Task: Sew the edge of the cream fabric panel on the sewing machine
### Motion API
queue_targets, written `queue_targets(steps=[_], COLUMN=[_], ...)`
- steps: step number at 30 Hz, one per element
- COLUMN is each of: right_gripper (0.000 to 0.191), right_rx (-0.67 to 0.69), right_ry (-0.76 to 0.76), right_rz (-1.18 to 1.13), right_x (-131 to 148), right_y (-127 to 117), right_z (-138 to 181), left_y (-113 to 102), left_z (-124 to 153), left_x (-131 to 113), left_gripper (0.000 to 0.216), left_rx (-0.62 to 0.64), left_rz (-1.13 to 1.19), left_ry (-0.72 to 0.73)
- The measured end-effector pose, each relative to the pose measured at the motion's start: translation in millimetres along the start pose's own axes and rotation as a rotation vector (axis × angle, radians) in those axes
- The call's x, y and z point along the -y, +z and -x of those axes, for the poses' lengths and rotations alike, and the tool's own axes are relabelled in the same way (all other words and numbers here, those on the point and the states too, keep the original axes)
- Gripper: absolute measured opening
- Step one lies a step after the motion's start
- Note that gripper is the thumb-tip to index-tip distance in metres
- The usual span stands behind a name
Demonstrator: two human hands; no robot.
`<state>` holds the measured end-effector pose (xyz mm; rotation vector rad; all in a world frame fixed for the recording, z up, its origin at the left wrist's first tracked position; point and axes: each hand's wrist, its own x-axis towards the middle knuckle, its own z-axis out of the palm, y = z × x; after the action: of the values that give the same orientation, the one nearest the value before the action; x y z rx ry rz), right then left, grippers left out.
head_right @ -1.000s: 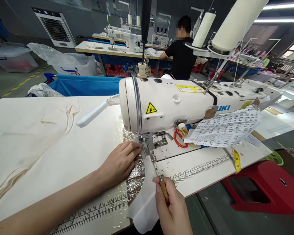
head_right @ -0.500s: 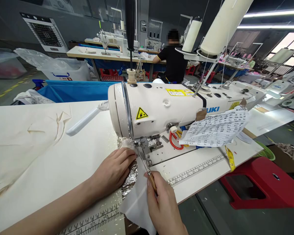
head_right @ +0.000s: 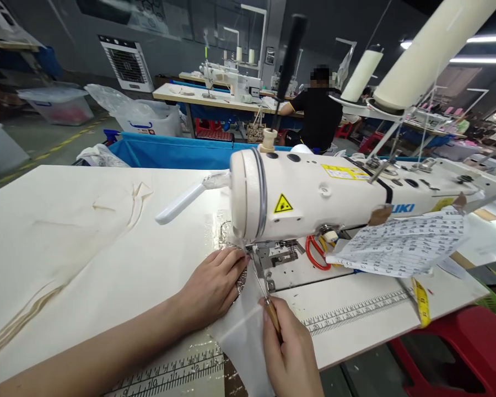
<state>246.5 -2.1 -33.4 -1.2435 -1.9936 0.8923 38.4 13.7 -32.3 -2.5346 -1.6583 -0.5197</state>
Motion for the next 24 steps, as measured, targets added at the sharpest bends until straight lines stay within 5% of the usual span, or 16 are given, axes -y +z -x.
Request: queue_targets(steps=[13, 18, 24], right_gripper=[0.032, 0.034, 0.036], right_rx=[0.03, -0.013, -0.033], right_ry=[0.068, 0.113, 0.089], right_rz=[-0.055, -0.084, -0.097], right_x=[-6.9, -5.3, -5.5], right_y=[-2.2, 0.2, 0.6], right_z=[0.1, -0.1, -1.2], left_y=[-3.0, -12.1, -5.3], left_z=[0.7, -23.8, -91.4], left_x=[8.1, 41.7, 79.4], left_gripper=[0.032, 0.027, 0.017], left_rx=[-0.054, -0.189, -0.145], left_rz=[0.158, 0.205, 0.287], left_ry=[-0.033, -0.349, -0.634])
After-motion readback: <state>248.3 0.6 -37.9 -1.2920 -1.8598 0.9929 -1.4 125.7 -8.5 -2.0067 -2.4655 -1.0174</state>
